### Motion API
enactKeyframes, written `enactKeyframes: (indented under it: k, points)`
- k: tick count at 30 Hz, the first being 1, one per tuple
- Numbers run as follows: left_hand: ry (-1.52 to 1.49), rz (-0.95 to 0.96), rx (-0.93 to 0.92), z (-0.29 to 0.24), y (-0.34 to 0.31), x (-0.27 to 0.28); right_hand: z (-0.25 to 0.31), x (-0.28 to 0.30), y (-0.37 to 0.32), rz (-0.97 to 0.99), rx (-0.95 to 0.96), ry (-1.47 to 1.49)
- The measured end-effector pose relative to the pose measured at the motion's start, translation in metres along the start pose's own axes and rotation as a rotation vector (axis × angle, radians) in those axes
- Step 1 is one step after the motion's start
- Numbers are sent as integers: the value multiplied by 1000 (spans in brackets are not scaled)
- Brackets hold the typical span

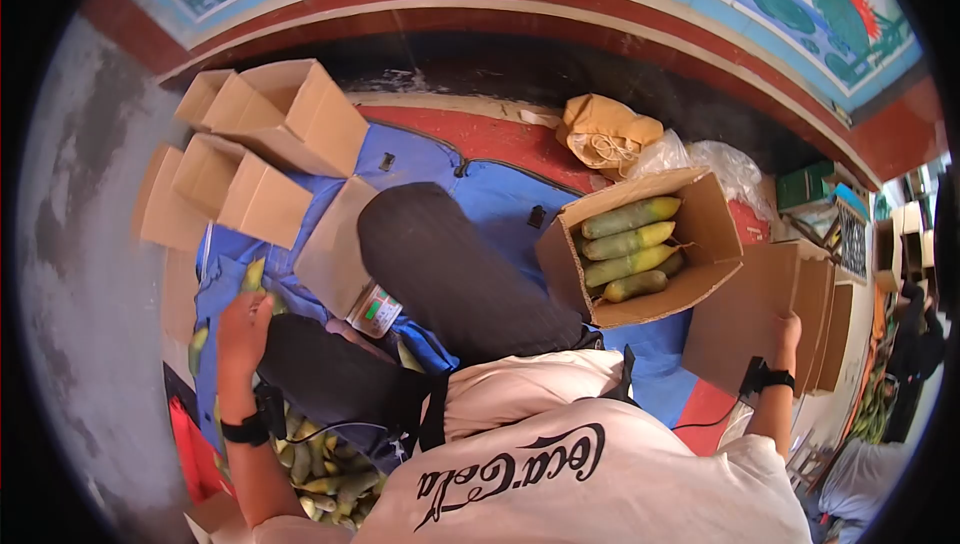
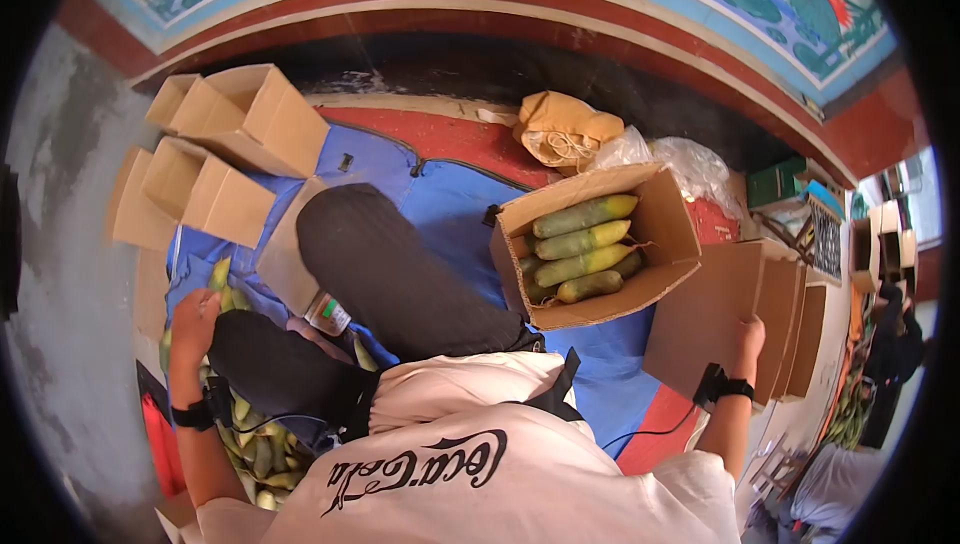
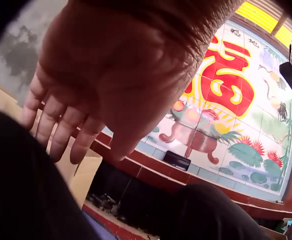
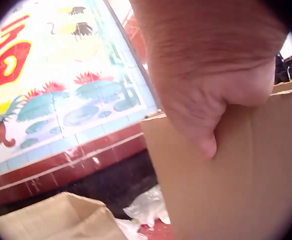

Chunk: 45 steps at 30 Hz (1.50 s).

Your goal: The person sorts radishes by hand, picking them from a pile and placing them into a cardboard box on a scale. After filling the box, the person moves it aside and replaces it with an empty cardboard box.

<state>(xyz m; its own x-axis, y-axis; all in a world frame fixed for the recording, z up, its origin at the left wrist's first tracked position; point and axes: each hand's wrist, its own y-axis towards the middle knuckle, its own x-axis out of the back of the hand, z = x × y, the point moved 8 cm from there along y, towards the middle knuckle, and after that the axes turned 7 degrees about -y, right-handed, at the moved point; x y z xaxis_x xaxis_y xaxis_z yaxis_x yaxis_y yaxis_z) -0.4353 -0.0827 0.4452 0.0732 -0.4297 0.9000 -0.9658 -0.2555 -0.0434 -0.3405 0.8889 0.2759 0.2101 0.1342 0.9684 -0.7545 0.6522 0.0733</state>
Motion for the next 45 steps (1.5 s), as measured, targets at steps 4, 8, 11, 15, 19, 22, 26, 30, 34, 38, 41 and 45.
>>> enactKeyframes:
  k: [4, 8, 11, 15, 19, 22, 26, 30, 34, 38, 41, 45]
  points:
    - [17, -75, -19, 35, -31, -25, 36, 86, 29, -81, -40, -77]
    - [160, -161, -115, 21, -54, -18, 154, 177, 14, -299, 254, -8]
    - [105, -209, -91, 26, -67, -13, 263, 230, -27, -319, 445, 109]
    - [99, -317, -51, 33, -79, -8, 402, 270, -98, -169, 668, 513]
    - [124, -398, -1, 32, -90, -3, 520, 281, -139, -186, 1105, 402]
    - [122, -417, 54, 36, -99, 1, 620, 262, -192, -36, 1424, 435]
    - [125, -438, 93, 41, -109, 9, 724, 214, -292, -301, 1867, 314]
    - [133, -431, 118, 43, -122, 11, 800, 102, -348, 198, 2109, 209]
    - [127, -442, 146, 42, -134, 18, 821, 5, -393, 361, 2212, 148]
    - [128, -448, 182, 44, -142, 22, 825, -43, -419, 420, 2226, 21]
    - [123, -440, 196, 46, -142, 21, 829, -50, -430, 419, 2269, 28]
    - [104, -447, 185, 49, -140, 20, 839, -61, -438, 347, 2282, -7]
